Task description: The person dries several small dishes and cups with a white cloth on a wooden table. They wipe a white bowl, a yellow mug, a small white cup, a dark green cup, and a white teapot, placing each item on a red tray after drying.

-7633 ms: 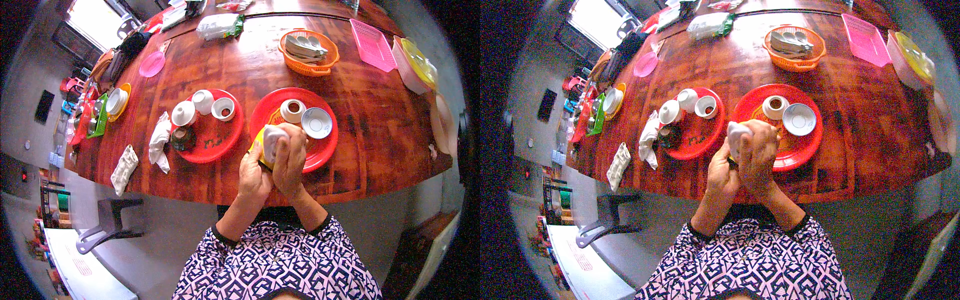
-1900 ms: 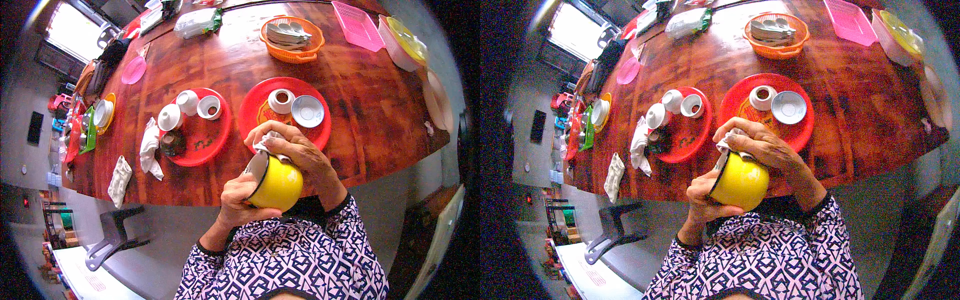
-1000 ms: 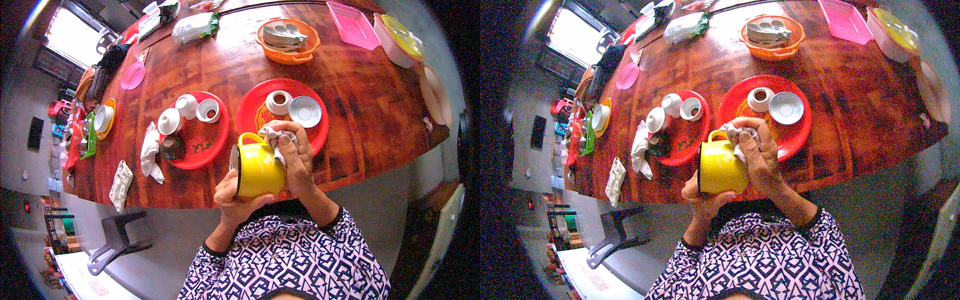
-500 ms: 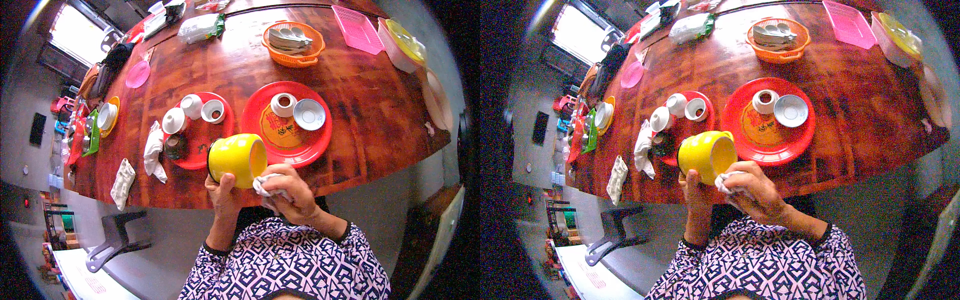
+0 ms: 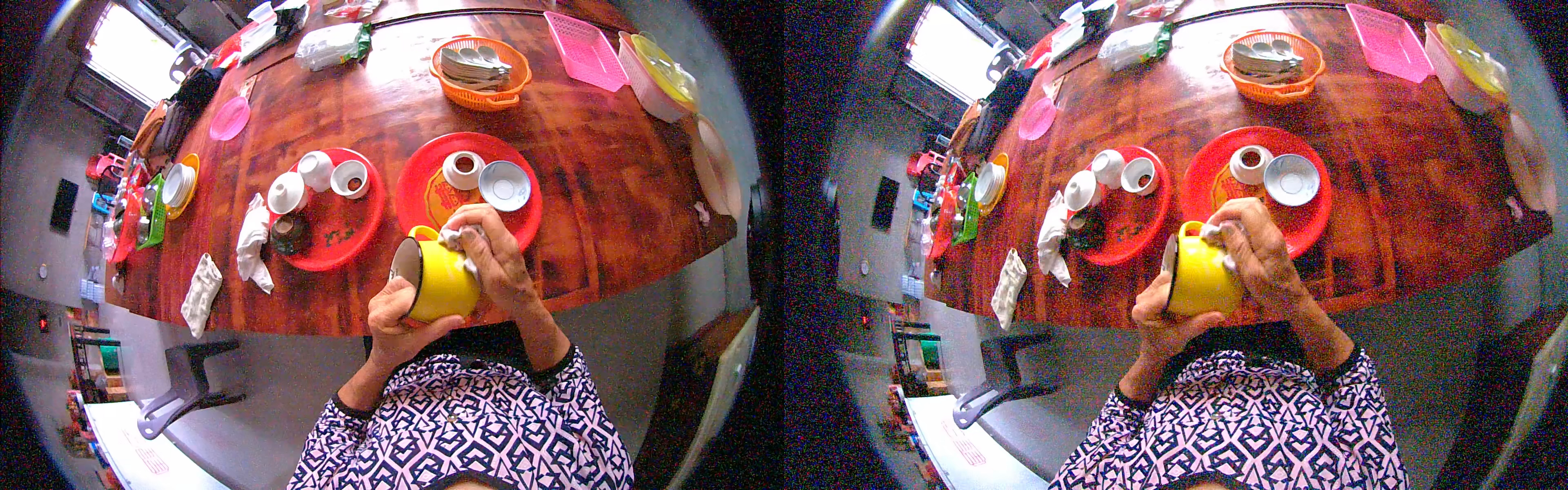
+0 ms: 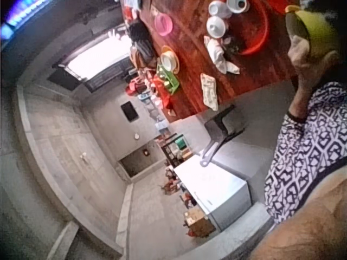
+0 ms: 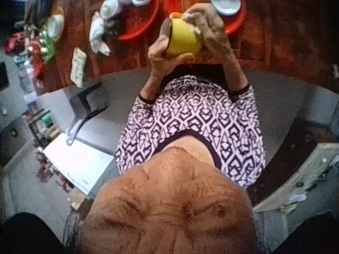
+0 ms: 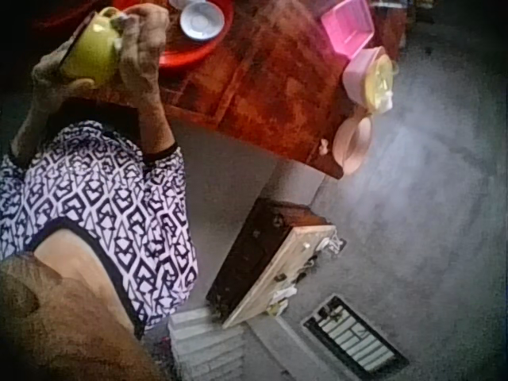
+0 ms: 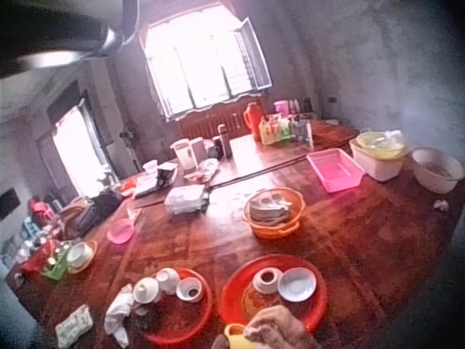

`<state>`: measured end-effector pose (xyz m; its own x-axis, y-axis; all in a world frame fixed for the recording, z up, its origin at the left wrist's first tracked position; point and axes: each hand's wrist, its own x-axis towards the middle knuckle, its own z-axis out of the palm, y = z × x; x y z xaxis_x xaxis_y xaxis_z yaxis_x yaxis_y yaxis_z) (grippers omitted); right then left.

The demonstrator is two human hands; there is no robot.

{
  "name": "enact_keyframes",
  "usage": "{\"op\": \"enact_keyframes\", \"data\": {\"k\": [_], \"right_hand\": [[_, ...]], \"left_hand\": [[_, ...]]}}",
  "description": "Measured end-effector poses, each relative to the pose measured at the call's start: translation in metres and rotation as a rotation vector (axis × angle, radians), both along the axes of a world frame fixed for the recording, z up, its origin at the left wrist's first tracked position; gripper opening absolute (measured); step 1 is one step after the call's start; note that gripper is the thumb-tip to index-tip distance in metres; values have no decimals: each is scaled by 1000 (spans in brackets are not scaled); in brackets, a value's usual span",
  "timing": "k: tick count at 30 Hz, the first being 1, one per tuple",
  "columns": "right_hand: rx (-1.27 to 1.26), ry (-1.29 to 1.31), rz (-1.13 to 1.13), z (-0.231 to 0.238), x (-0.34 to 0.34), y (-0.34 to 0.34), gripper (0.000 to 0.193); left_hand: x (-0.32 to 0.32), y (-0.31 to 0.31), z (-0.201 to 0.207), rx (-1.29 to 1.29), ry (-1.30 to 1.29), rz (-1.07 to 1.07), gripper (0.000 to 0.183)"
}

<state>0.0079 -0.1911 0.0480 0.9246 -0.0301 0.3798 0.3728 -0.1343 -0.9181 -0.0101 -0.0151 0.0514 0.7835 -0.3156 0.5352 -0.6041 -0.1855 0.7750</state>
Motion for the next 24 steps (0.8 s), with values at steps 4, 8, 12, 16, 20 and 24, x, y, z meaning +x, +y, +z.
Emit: {"op": "enact_keyframes", "data": {"k": [4, 8, 12, 16, 20, 24], "right_hand": [[362, 313, -139, 10, -8, -7, 20], [-291, -323, 150, 20, 2, -13, 15], [85, 307, 273, 11, -4, -15, 17], [42, 588, 273, 19, -8, -15, 25], [-63, 454, 249, -6, -2, -19, 27], [134, 372, 124, -13, 1, -14, 29]], "left_hand": [[2, -1, 7, 129, -123, -36, 29], [3, -6, -6, 264, -231, -114, 30], [4, -1, -4, 514, -325, -178, 30], [8, 1, -6, 573, -339, -246, 29], [13, -1, -2, 690, -337, -288, 28], [18, -2, -3, 558, -450, -178, 24]]}}
